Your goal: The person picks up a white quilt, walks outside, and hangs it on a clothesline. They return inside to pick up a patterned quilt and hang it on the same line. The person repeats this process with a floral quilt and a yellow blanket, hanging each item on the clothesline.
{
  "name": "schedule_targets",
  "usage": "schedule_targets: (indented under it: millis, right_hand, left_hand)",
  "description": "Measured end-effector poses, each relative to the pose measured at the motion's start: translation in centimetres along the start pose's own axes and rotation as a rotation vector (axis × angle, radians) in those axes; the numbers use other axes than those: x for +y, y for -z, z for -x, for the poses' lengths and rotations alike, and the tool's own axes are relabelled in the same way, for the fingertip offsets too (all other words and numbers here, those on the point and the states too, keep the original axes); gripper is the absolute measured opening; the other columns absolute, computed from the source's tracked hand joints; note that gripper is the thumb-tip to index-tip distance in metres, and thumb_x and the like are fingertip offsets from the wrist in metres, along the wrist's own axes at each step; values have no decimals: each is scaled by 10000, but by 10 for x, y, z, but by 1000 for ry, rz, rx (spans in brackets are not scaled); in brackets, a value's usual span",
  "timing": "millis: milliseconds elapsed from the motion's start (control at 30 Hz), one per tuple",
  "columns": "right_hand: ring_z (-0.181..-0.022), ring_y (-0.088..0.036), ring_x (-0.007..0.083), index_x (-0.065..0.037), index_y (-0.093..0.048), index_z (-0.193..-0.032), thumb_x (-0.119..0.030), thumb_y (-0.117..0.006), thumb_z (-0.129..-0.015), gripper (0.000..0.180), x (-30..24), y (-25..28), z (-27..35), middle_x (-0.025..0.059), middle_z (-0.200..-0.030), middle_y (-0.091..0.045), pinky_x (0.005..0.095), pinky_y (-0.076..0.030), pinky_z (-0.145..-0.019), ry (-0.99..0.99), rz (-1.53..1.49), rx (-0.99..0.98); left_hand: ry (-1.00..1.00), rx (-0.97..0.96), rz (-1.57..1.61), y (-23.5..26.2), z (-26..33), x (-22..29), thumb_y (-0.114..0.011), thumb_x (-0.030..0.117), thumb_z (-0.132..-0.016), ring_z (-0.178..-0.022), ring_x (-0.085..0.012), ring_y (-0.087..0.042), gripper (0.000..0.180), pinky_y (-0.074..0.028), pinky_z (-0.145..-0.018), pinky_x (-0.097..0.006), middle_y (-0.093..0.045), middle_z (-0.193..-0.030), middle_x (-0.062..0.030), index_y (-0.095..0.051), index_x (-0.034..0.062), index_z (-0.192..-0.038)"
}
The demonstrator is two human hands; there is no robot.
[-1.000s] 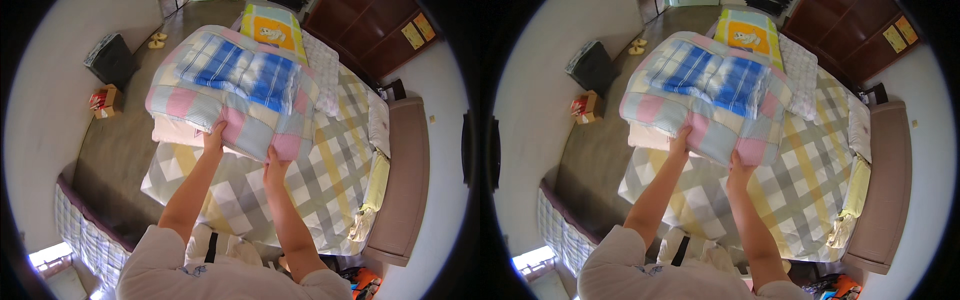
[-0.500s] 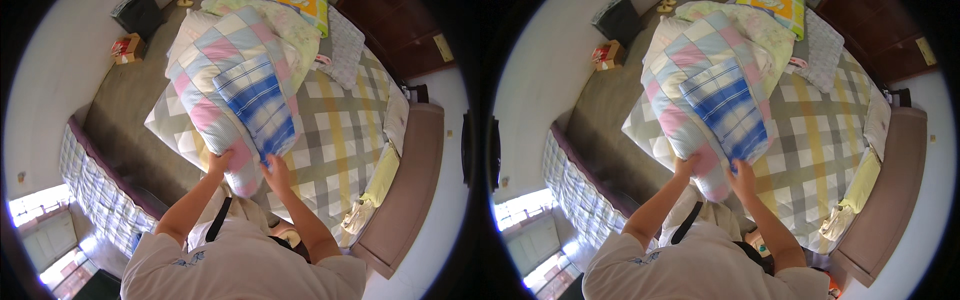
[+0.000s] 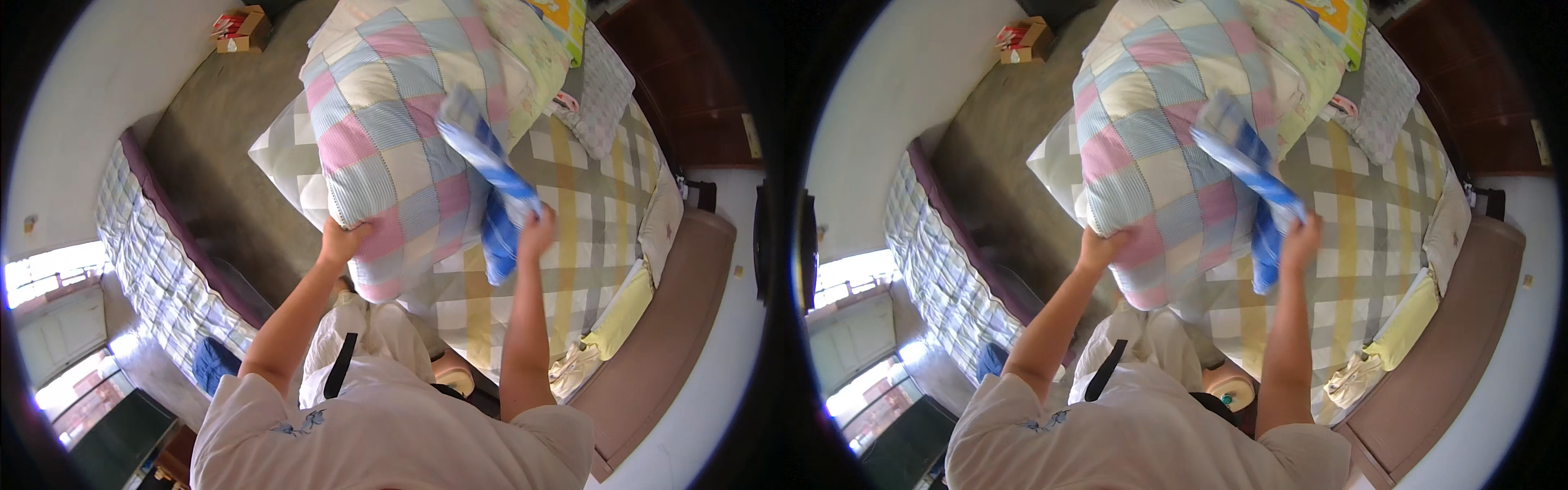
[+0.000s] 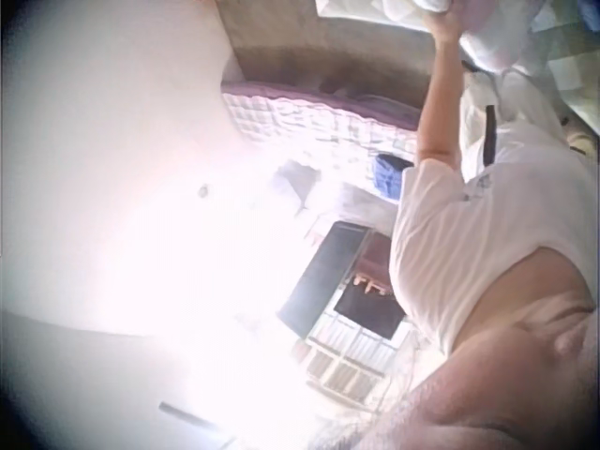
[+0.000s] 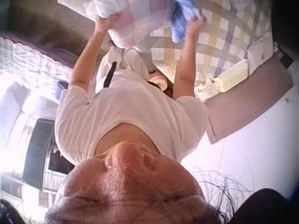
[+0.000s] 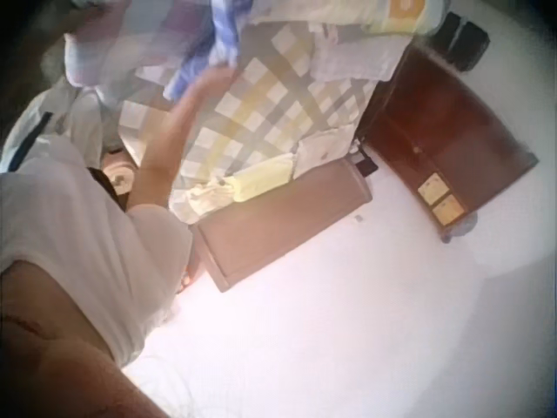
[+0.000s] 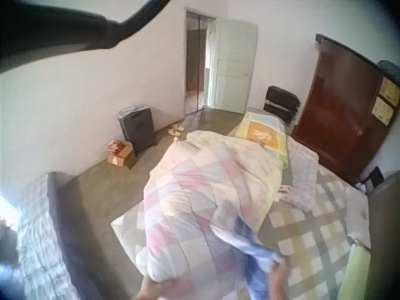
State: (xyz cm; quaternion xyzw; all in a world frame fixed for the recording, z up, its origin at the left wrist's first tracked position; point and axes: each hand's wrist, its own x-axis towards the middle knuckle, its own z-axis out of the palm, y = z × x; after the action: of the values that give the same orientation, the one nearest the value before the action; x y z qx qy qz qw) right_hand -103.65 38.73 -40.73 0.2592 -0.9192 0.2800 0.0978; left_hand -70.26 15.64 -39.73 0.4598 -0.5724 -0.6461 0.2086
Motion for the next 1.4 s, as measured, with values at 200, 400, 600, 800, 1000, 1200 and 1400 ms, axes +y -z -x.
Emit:
schedule_targets:
  millis: [200,400,600,800,1000,1200,1400]
  right_hand:
    - [-894,-642,387,-71,-650,-1090,-74,-636,-855,235,53,66,54,174,-1015,-618,461,-525,-751,-258,581,-139]
    - [-1339,-386,437,-108,-284,-1517,-116,-858,-626,1060,-30,9,93,262,-1464,-370,497,-354,-1108,195,175,-506]
    - [-1473,-232,324,-230,-297,-1536,-148,-911,-509,1200,-400,89,44,33,-1614,-235,497,-235,-1195,1337,-122,-575]
    - [-1485,-223,283,-262,-206,-1562,-314,-943,-442,1342,-531,79,138,11,-1622,-222,560,-152,-1206,1957,166,-840]
    - [-1264,-533,276,-152,-468,-1335,-191,-890,-556,886,-498,-6,318,55,-1301,-584,592,-203,-1177,1939,-396,-1491]
    - [-856,-642,331,-79,-633,-962,-131,-779,-615,380,-534,80,491,102,-863,-656,437,-485,-817,1838,-1067,-1480]
    - [-743,-612,281,-75,-629,-888,-135,-776,-588,340,-583,169,655,65,-773,-626,399,-465,-777,2117,-1264,-1445]
  left_hand:
    - [-107,120,-468,79,25,51,-807,253,-696,-995,-353,-666,489,-530,-843,-407,-693,-1064,-195,-653,53,-1115]
    - [-418,78,-709,131,78,118,-804,285,-689,-934,-365,-650,425,-528,-805,-431,-677,-1032,-150,-680,111,-1056]
    - [-605,-37,-972,196,168,142,-817,203,-604,-861,-356,-620,463,-501,-782,-454,-655,-1038,-126,-663,76,-1023]
    - [-601,215,-1003,265,319,126,-764,143,-527,-821,-201,-590,383,-448,-692,-350,-610,-940,25,-654,141,-894]
    - [-333,731,-1078,280,482,100,-747,130,-503,-757,-152,-580,368,-434,-685,-311,-612,-900,80,-707,206,-861]
    - [-11,1130,-1073,285,635,45,-753,142,-549,-815,-193,-603,316,-478,-770,-340,-632,-924,51,-708,200,-857]
    - [106,1524,-879,300,780,-54,-790,110,-559,-914,-268,-594,310,-470,-841,-390,-652,-966,-5,-723,173,-855]
